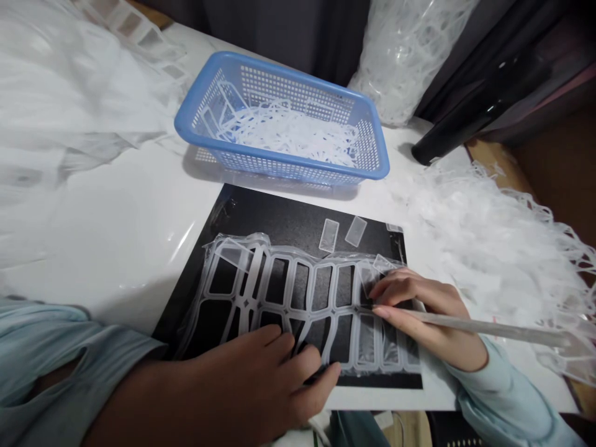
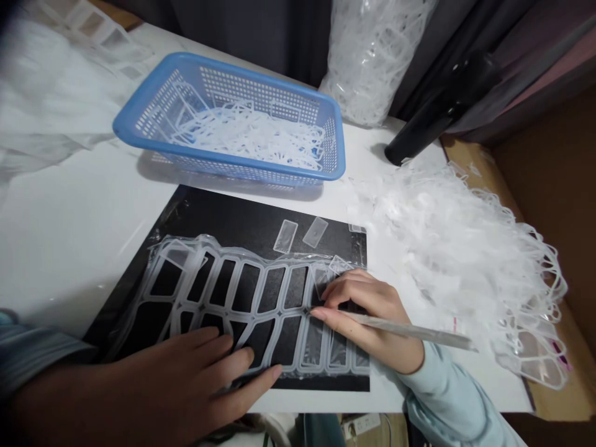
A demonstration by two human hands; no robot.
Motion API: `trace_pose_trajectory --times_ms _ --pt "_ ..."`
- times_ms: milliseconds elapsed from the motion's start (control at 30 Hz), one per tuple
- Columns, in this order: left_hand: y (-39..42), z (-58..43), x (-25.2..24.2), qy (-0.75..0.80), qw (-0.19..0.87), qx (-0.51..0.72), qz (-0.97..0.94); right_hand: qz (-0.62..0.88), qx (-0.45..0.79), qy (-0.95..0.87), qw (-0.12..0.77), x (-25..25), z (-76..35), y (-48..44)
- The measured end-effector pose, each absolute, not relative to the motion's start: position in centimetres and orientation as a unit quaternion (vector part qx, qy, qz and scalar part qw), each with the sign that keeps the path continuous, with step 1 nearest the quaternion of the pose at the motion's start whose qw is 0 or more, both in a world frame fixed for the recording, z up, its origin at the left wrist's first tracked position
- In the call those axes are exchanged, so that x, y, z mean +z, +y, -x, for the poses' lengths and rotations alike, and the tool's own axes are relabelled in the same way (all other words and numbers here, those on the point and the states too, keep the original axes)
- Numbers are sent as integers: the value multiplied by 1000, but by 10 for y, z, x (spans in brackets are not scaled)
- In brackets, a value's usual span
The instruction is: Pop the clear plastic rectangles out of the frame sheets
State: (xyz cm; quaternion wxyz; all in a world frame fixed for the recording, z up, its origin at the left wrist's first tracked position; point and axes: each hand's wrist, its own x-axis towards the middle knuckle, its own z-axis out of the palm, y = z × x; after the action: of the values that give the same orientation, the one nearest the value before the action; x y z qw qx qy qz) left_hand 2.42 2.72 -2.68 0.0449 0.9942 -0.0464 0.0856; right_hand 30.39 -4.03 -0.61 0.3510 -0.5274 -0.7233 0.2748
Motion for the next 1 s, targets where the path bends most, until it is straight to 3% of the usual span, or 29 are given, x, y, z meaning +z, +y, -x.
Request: trace_pose_trajectory --times_ms 333,667,1000 --pt "24 -25 -28 -31 63 87 -994 484 225 -778 331 -6 -301 -37" --pt "24 -22 -26 -61 27 87 -994 432 17 -865 256 -9 -295 -37" --pt "27 -23 -25 -77 22 92 -993 654 -80 -677 329 -6 -310 -50"
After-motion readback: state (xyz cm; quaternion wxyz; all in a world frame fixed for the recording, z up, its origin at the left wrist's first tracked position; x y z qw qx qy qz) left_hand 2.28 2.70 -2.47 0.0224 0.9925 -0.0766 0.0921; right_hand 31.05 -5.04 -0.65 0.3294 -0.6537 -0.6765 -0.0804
